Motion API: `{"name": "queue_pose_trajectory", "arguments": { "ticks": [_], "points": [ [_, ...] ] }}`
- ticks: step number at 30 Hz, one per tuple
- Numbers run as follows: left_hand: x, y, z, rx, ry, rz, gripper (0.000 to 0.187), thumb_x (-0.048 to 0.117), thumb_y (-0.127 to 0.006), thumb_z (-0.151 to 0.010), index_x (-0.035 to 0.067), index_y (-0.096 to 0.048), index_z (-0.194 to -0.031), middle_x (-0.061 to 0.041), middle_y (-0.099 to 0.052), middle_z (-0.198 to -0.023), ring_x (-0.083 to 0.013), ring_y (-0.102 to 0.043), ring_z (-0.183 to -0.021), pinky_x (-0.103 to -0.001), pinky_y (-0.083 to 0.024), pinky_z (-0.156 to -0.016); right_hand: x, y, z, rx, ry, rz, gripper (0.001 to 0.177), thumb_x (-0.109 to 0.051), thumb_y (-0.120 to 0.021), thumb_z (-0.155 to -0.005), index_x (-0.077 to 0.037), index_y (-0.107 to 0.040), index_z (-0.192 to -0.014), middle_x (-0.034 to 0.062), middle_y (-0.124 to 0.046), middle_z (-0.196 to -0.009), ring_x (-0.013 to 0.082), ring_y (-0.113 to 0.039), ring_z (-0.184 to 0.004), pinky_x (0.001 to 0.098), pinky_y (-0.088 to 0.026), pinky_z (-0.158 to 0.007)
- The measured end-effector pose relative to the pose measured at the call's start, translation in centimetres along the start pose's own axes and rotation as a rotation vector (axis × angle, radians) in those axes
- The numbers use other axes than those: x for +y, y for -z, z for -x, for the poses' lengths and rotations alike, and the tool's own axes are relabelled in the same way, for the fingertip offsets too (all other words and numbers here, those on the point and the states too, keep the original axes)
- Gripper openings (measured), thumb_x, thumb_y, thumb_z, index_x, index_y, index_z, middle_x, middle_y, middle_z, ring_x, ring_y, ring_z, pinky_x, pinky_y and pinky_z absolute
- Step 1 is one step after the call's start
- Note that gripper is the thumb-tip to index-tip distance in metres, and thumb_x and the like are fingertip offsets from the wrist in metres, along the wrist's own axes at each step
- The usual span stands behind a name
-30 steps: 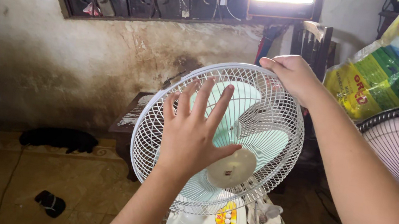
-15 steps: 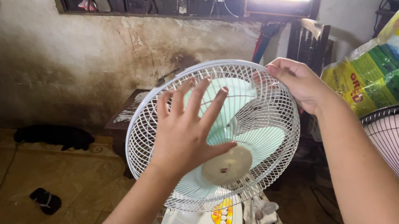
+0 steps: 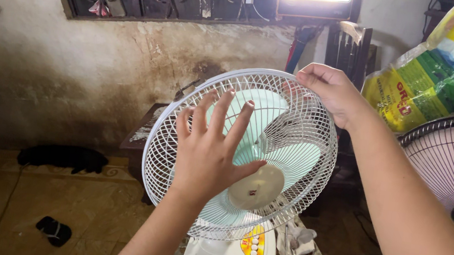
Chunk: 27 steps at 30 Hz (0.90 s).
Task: The person uses a screwdriver to loosen screws on the front grill of a white table fan, then removes the grill and the fan blades. The person places the removed parts aside and continues to detach the rear grill.
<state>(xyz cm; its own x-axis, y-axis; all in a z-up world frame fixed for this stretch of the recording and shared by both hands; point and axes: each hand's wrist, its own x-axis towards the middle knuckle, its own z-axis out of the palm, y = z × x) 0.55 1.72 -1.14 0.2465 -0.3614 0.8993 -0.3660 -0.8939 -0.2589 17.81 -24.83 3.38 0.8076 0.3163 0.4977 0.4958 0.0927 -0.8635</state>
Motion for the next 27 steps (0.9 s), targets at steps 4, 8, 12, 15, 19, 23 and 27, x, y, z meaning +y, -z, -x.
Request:
{"name": "queue_pose_trajectory", "arguments": {
  "ticks": [4,8,12,15,19,23,27],
  "points": [
    [0.2,-0.1,0.4,-0.005,0.015,0.020,0.094,0.063,-0.082,-0.066,0.014,-0.056,-0.141,-0.020,-0.050,-0.145,-0.0426,-0.044,-0.133,-0.066,-0.033,-0.103,0.1,-0.3,0.5,0.053,0.035,0.062,0.014,-0.020,-0.066,-0.101,-0.006,-0.069,-0.103,-0.0005,-0.071,-0.095,0.0075,-0.065,-0.089,0.0257,-0.055,-0.080],
    [-1.4,0.8,1.7,0.058,-0.001,0.148,0.077,0.048,-0.083,-0.081,0.012,-0.056,-0.143,-0.015,-0.051,-0.147,-0.0376,-0.045,-0.141,-0.059,-0.035,-0.114,-1.1,-1.5,1.6,0.137,0.145,0.344,0.016,-0.022,-0.064,-0.103,-0.007,-0.069,-0.107,-0.0006,-0.070,-0.100,0.0086,-0.063,-0.096,0.0272,-0.051,-0.086],
    [-4.8,2.0,3.2,0.174,0.249,0.168,0.055,0.028,-0.079,-0.092,0.006,-0.059,-0.138,-0.016,-0.056,-0.138,-0.0356,-0.053,-0.127,-0.050,-0.043,-0.106,-3.6,-4.6,3.6,0.293,0.381,0.690,0.015,-0.022,-0.066,-0.101,-0.009,-0.067,-0.109,0.0013,-0.070,-0.110,0.0139,-0.066,-0.106,0.0318,-0.050,-0.092],
    [-6.5,1.6,3.5,0.047,0.523,0.571,0.031,0.021,-0.073,-0.096,0.006,-0.067,-0.123,-0.010,-0.063,-0.116,-0.0219,-0.063,-0.095,-0.033,-0.053,-0.082,-5.8,-8.8,5.9,0.307,0.752,0.989,0.021,-0.022,-0.076,-0.091,-0.008,-0.069,-0.106,0.0068,-0.068,-0.112,0.0256,-0.064,-0.112,0.0391,-0.049,-0.098],
    [-7.0,0.5,4.1,0.050,0.603,1.000,0.021,0.021,-0.071,-0.096,0.003,-0.070,-0.107,-0.002,-0.066,-0.087,-0.0055,-0.056,-0.071,-0.020,-0.047,-0.061,-7.6,-14.8,9.5,0.216,0.757,1.199,0.035,-0.036,-0.084,-0.078,-0.008,-0.069,-0.092,0.0077,-0.065,-0.099,0.0287,-0.063,-0.101,0.0415,-0.053,-0.088],
    [-7.6,0.1,4.3,-0.044,0.657,1.104,0.020,0.021,-0.071,-0.096,0.002,-0.070,-0.104,0.002,-0.061,-0.079,-0.0053,-0.050,-0.068,-0.022,-0.042,-0.057,-9.3,-17.1,10.9,0.183,0.671,1.297,0.025,-0.037,-0.077,-0.084,-0.014,-0.073,-0.093,0.0042,-0.068,-0.093,0.0277,-0.069,-0.093,0.0412,-0.055,-0.078],
    [-7.0,0.4,3.8,-0.048,0.557,1.095,0.021,0.021,-0.069,-0.098,0.000,-0.070,-0.103,-0.001,-0.063,-0.081,-0.0073,-0.051,-0.071,-0.024,-0.044,-0.062,-10.0,-17.6,11.0,0.121,0.421,1.478,0.033,-0.043,-0.074,-0.087,-0.013,-0.076,-0.101,0.0039,-0.070,-0.084,0.0274,-0.070,-0.071,0.0429,-0.056,-0.067]
  ]
}}
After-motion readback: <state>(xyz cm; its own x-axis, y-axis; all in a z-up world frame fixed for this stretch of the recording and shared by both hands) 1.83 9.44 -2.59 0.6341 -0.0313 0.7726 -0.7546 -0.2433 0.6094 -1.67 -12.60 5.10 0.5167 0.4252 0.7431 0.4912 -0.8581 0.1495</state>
